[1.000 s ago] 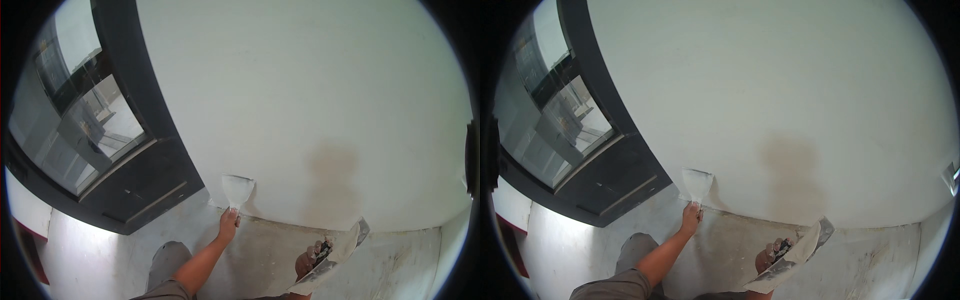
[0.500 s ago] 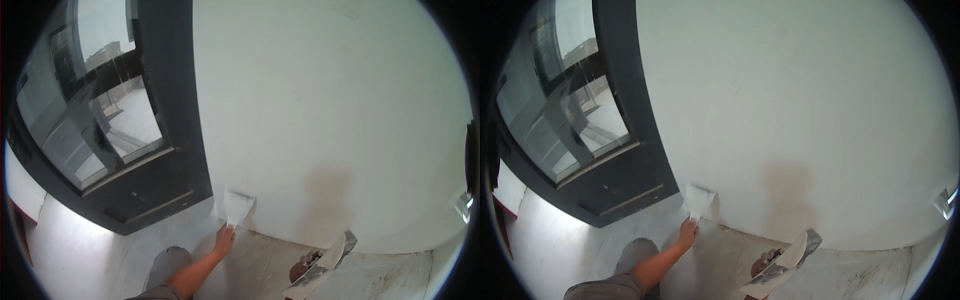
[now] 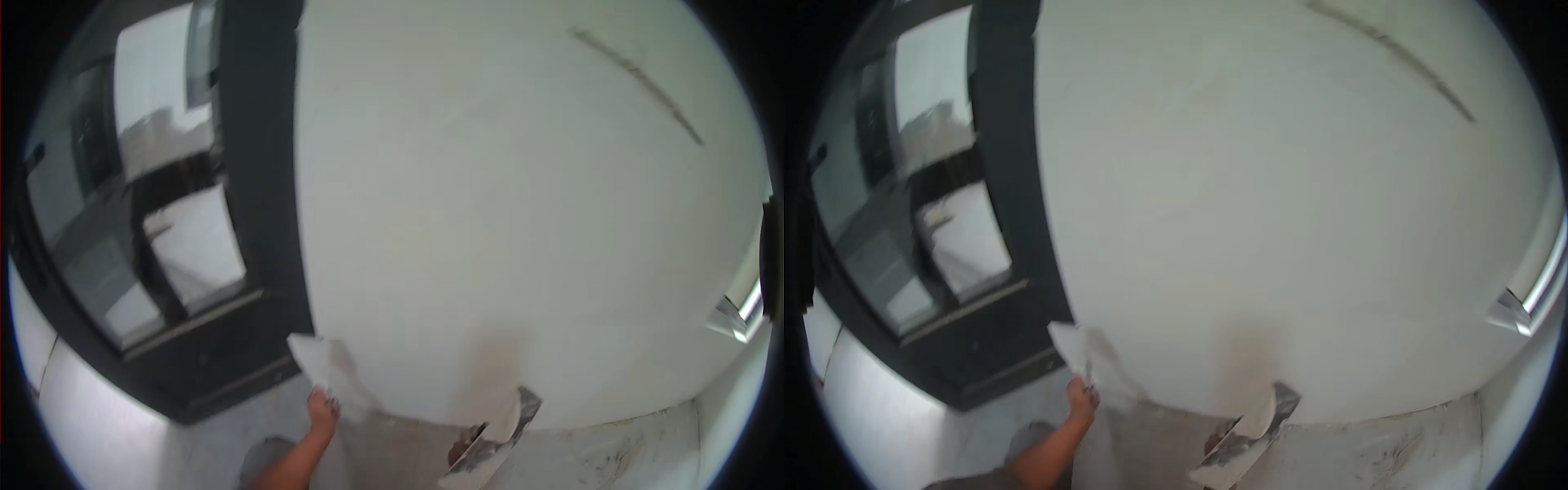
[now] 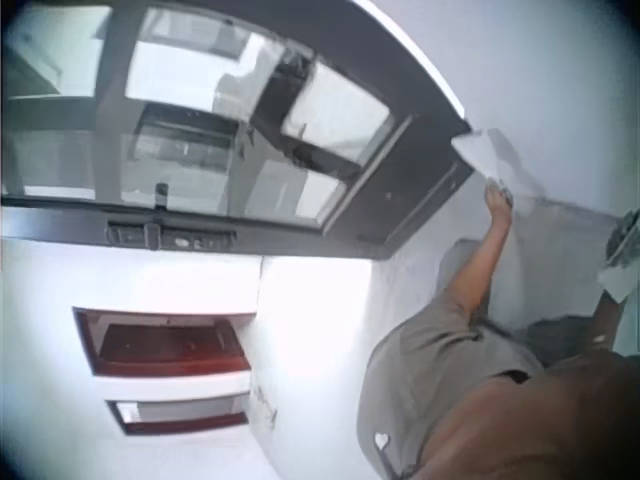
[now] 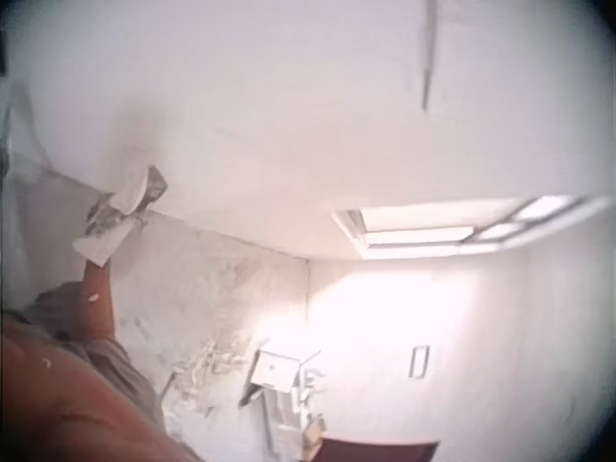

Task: The person applies plaster to a wall and the edge of a window frame using a trowel and a putty knife, smoothing the surface and scraping excess material off the tools.

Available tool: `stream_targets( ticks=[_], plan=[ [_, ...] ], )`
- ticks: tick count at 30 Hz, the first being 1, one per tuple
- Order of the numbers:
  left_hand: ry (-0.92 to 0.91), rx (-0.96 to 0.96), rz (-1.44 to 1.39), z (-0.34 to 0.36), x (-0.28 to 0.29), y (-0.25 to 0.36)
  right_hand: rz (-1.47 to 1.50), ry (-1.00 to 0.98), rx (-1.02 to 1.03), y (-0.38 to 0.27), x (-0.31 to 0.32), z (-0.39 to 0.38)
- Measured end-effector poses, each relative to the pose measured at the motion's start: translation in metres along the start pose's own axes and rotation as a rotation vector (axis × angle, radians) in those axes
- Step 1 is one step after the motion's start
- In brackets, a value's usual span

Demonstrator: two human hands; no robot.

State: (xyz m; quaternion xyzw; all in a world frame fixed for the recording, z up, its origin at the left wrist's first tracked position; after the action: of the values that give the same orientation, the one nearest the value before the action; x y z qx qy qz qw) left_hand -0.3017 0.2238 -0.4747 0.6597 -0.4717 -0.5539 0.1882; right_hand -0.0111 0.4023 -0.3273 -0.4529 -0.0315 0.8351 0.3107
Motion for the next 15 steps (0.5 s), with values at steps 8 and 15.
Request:
stream_targets(
  ticks=[8, 15],
  plan=[
    [-0.014, -0.107, 0.19, 0.015, -0.006, -0.008, -0.079, 0.535, 0.272, 0.001, 0.001, 0.031],
    [-0.051, -0.186, 0.22, 0.029, -0.026, -0.01, -0.104, 0.569, 0.341, -0.012, 0.015, -0.005]
  ],
)
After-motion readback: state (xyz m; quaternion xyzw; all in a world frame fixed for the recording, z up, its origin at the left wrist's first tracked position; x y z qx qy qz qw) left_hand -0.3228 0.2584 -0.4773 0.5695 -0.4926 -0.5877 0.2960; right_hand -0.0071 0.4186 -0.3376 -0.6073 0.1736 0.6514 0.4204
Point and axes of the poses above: each hand's wrist, its own z-axis towards the middle knuckle, its own x-axis out of the back of the hand, y = z × x, the point moved 10 cm from there along z, towards the middle knuckle, and after that the axes turned 2 degrees about -x, right-handed, at the moved point
